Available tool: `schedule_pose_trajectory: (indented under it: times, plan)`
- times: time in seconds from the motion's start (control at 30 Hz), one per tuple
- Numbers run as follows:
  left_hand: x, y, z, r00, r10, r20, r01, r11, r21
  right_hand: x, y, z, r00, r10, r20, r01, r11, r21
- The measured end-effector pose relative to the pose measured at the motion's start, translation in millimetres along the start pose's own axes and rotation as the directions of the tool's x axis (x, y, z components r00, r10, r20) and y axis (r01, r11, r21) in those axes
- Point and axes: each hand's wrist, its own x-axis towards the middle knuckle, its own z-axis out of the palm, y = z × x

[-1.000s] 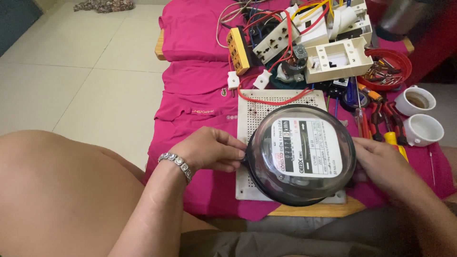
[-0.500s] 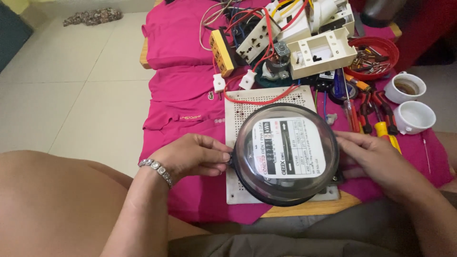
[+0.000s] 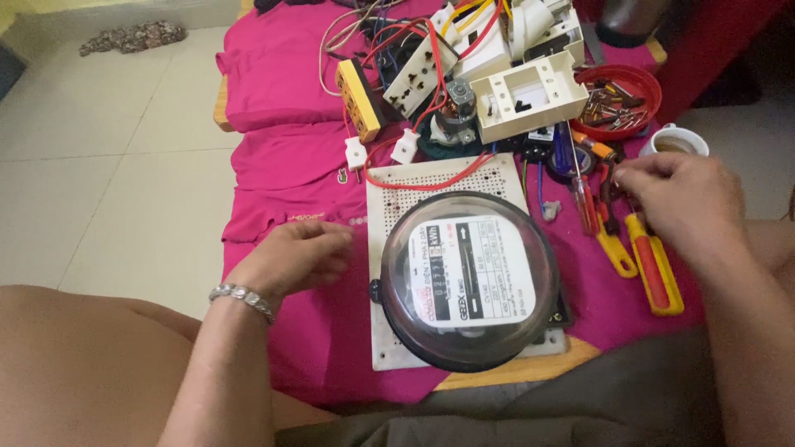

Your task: Finalizing the installation of an electrical meter by connecting wires and securing them with a screwdriver.

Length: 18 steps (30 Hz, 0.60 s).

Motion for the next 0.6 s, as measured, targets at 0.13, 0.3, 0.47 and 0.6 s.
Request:
schedule_pose_trajectory:
  times: [0.13, 0.3, 0.47, 0.6]
  plan:
    - [20, -4, 8, 0.982, 0.098, -0.163, -0.097, 0.995, 0.014, 39, 1, 6, 0.996, -0.066, -0.062, 0.064, 0.997, -0.032]
    - [32, -6, 13, 0.957, 0.196, -0.212, -0.188, 0.98, 0.059, 73, -13, 26, 0.961, -0.256, -0.1, 0.233, 0.953, -0.195]
    - [34, -9, 12, 0.935, 0.257, -0.245, -0.224, 0.962, 0.155, 99, 2, 50, 0.937, -0.323, -0.135, 0.28, 0.923, -0.264]
    - [38, -13, 14, 0.907, 0.343, -0.245, -0.279, 0.924, 0.26, 97, 20, 50, 0.814, -0.518, -0.263, 0.462, 0.852, -0.247]
